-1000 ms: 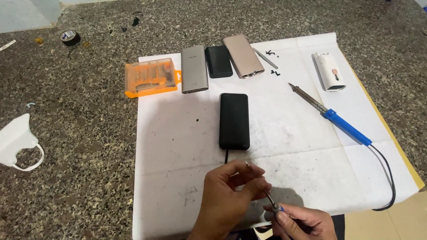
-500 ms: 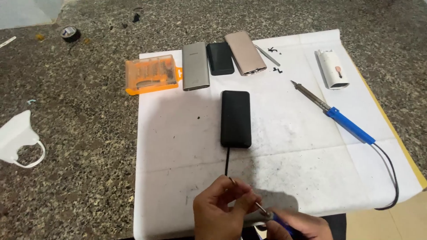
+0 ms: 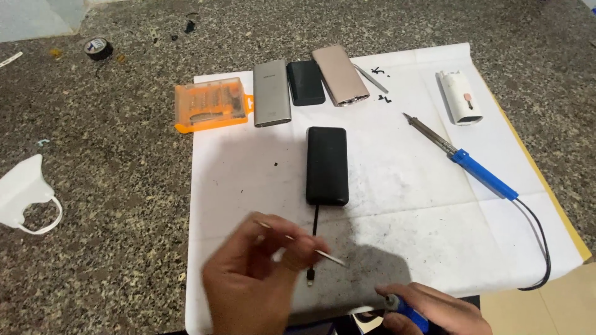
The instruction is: Opening the plastic casing of a power bank using a screwdriver as a pry tool and removing internal components
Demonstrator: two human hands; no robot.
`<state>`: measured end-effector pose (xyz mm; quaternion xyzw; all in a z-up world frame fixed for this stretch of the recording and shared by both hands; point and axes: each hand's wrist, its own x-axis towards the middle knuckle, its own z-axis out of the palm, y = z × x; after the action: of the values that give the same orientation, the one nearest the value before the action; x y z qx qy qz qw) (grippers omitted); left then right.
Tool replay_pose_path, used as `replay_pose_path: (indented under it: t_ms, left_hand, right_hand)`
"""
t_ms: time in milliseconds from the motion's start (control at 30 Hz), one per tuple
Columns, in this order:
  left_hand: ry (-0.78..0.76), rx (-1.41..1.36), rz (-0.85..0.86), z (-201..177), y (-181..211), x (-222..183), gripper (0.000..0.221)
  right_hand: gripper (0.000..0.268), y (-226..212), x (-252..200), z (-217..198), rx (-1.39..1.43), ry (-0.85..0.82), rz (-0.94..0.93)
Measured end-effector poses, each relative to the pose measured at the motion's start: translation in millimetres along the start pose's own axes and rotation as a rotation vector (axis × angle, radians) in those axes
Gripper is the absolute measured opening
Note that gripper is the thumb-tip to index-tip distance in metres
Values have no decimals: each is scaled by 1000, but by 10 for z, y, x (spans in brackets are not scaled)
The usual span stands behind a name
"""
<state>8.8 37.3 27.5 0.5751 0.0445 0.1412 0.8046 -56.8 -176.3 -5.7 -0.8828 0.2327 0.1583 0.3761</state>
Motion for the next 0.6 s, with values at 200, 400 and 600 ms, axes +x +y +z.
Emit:
replay_pose_path:
  t_ms: [200, 400, 600]
  left_hand:
    - [154, 39, -469, 315, 140, -190, 22]
    - [135, 61, -503, 295, 140, -197, 21]
    - [66, 99, -467, 256, 96, -242, 21]
  right_hand:
    - [27, -58, -88, 40, 100, 136, -302]
    - [26, -183, -132, 13, 84, 87, -216]
    - [17, -365, -276, 95, 175, 331, -451]
